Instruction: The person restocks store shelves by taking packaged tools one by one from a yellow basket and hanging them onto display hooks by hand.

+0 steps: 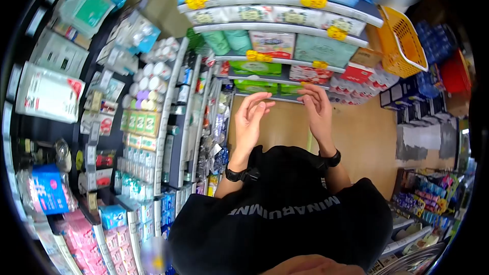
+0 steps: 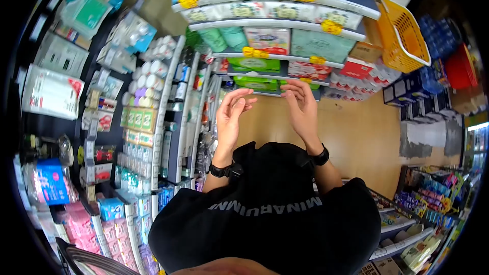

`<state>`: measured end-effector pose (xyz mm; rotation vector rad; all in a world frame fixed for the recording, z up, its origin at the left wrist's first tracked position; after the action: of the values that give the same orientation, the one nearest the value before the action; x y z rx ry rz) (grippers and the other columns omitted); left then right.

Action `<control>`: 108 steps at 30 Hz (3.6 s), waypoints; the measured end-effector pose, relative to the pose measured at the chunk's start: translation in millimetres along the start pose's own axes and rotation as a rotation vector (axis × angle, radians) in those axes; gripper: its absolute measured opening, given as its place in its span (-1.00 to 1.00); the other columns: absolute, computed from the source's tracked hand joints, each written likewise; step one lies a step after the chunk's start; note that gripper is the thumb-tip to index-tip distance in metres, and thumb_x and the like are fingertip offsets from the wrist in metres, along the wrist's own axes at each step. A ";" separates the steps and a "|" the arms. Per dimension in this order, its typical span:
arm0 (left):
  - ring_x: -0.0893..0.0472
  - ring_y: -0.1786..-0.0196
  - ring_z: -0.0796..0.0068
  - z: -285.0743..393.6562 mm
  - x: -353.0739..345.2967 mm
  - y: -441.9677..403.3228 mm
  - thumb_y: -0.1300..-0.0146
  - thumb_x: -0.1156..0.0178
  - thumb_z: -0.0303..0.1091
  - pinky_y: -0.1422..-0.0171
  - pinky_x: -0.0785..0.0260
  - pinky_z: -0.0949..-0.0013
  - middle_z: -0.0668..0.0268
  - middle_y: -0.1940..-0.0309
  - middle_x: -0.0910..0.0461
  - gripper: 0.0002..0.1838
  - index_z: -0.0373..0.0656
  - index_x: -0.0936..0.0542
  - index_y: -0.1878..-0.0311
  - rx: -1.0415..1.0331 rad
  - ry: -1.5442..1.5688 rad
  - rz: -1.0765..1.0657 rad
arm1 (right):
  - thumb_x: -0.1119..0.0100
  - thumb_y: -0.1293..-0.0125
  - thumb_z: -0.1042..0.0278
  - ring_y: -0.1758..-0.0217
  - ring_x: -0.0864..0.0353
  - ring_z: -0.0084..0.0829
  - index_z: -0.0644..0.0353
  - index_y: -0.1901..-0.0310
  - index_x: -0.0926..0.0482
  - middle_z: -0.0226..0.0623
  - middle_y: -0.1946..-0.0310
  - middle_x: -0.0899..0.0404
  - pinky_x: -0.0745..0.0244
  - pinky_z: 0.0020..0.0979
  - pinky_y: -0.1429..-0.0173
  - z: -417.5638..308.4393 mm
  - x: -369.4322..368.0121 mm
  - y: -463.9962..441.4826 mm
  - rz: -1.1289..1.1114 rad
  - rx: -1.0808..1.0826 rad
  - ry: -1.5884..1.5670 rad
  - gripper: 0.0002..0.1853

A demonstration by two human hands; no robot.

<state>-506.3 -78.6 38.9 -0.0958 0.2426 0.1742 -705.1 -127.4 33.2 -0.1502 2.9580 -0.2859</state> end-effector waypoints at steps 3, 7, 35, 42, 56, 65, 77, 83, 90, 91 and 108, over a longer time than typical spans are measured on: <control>-0.67 -0.08 0.36 -26.5 -64.0 -14.0 -0.50 -0.10 -0.38 -0.15 -0.42 0.41 0.16 -0.14 -0.62 -0.71 -0.27 -0.52 -0.20 0.040 0.041 -0.145 | -0.07 -0.49 0.47 0.00 -0.62 -0.46 0.38 -0.18 -0.45 -0.18 0.02 -0.64 -0.46 -0.43 -0.18 -15.0 61.7 5.5 0.107 0.025 0.048 -0.70; -0.67 -0.05 0.39 -45.4 -126.4 -17.4 -0.49 -0.11 -0.41 -0.15 -0.41 0.40 0.16 -0.10 -0.64 -0.72 -0.27 -0.53 -0.19 0.064 0.025 -0.267 | -0.07 -0.49 0.46 0.01 -0.61 -0.48 0.39 -0.17 -0.45 -0.18 0.03 -0.64 -0.46 -0.44 -0.16 -28.7 117.0 14.9 0.193 0.021 0.078 -0.71; -0.67 -0.02 0.45 -126.7 -429.1 -175.7 -0.50 -0.12 -0.35 -0.10 -0.44 0.41 0.25 -0.09 -0.64 -0.74 -0.23 -0.54 -0.15 0.063 -0.027 -0.647 | -0.06 -0.49 0.49 0.10 -0.55 -0.51 0.36 -0.18 -0.45 -0.18 0.07 -0.63 -0.48 -0.41 -0.09 -86.9 389.4 -44.1 0.577 0.111 0.109 -0.71; -0.65 0.00 0.47 -94.4 -458.0 -265.9 -0.42 -0.19 -0.39 -0.14 -0.44 0.35 0.23 0.11 -0.68 -0.75 -0.21 -0.56 -0.12 -0.221 -0.298 -0.303 | -0.10 -0.49 0.46 0.08 -0.55 -0.51 0.35 -0.20 -0.45 -0.19 0.07 -0.63 -0.47 -0.42 -0.10 -90.4 431.0 -110.1 0.456 0.095 0.082 -0.68; -0.56 -0.07 -0.20 -38.3 -505.2 -401.7 -0.30 -0.30 0.02 -0.29 -0.31 0.00 -0.09 0.06 -0.65 -0.49 -0.29 -0.64 -0.02 -0.773 -1.181 0.040 | -0.10 -0.51 0.43 -0.02 -0.60 -0.49 0.32 -0.19 -0.45 -0.21 0.07 -0.63 -0.51 -0.42 -0.17 -71.5 467.3 -202.4 0.214 0.056 -0.059 -0.70; -0.70 0.29 0.09 -37.2 -534.9 -415.9 -0.20 -0.38 -0.11 0.17 -0.51 0.19 0.07 0.33 -0.72 -0.61 -0.26 -0.68 0.11 -1.074 -1.296 -0.085 | -0.08 -0.50 0.45 0.04 -0.62 -0.54 0.31 -0.19 -0.44 -0.28 0.07 -0.65 -0.48 -0.50 -0.13 -70.1 482.2 -276.7 -0.002 0.016 0.000 -0.71; -0.62 -0.01 -0.09 -44.6 -495.3 -401.9 -0.24 -0.30 0.01 -0.16 -0.43 0.16 -0.08 0.08 -0.66 -0.47 -0.33 -0.62 -0.02 -0.437 -1.169 -0.214 | -0.10 -0.44 0.49 -0.04 -0.61 -0.49 0.25 -0.21 -0.42 -0.23 -0.02 -0.62 -0.46 -0.48 -0.18 -56.4 477.9 -372.9 -0.029 0.146 0.096 -0.67; -0.25 -0.44 -0.21 -26.8 -477.2 -361.5 -0.17 -0.31 0.04 -0.55 0.16 -0.12 -0.19 -0.30 -0.42 -0.24 -0.22 -0.43 -0.36 -0.573 -1.329 -0.198 | -0.16 -0.45 0.13 -0.48 -0.33 -0.12 0.36 -0.38 -0.26 0.12 -0.37 -0.35 -0.23 -0.18 -0.50 -35.9 463.9 -436.8 0.068 0.138 0.156 -0.37; -0.28 -0.43 -0.18 -27.2 -466.9 -363.9 -0.20 -0.27 -0.01 -0.53 0.08 -0.13 -0.22 -0.30 -0.40 -0.27 -0.27 -0.40 -0.35 -0.583 -1.372 -0.265 | -0.16 -0.44 0.00 -0.36 -0.41 -0.24 0.25 -0.44 -0.29 -0.03 -0.32 -0.41 -0.27 -0.30 -0.41 -24.4 414.2 -462.6 -0.153 -0.112 0.009 -0.32; -0.28 -0.43 -0.18 -26.8 -463.6 -364.3 -0.20 -0.27 -0.01 -0.53 0.08 -0.13 -0.22 -0.30 -0.40 -0.27 -0.27 -0.40 -0.35 -0.587 -1.365 -0.259 | -0.18 -0.43 0.01 -0.32 -0.44 -0.26 0.26 -0.42 -0.32 -0.06 -0.29 -0.44 -0.29 -0.30 -0.39 -24.8 414.8 -460.9 -0.131 -0.117 0.029 -0.33; -0.51 -0.18 -0.04 -14.7 -447.2 -345.2 -0.20 -0.16 -0.30 -0.42 -0.12 0.00 -0.08 -0.02 -0.58 -0.52 -0.34 -0.50 -0.15 -0.762 -1.328 -0.240 | -0.30 -0.39 0.11 -0.16 -0.57 -0.16 0.40 -0.25 -0.36 0.14 -0.12 -0.53 -0.52 -0.27 -0.19 -54.8 393.7 -360.8 0.114 0.129 0.364 -0.40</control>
<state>-873.9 -490.2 160.4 -0.7263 -1.1725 0.0545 -1070.7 -515.3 96.8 0.0977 3.2752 -0.5391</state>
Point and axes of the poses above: each hand's wrist, its own y-axis away from the middle knuckle, its own x-axis out of the back of the hand, z = x × y, the point moved 9 cm from there along -y, towards the middle knuckle
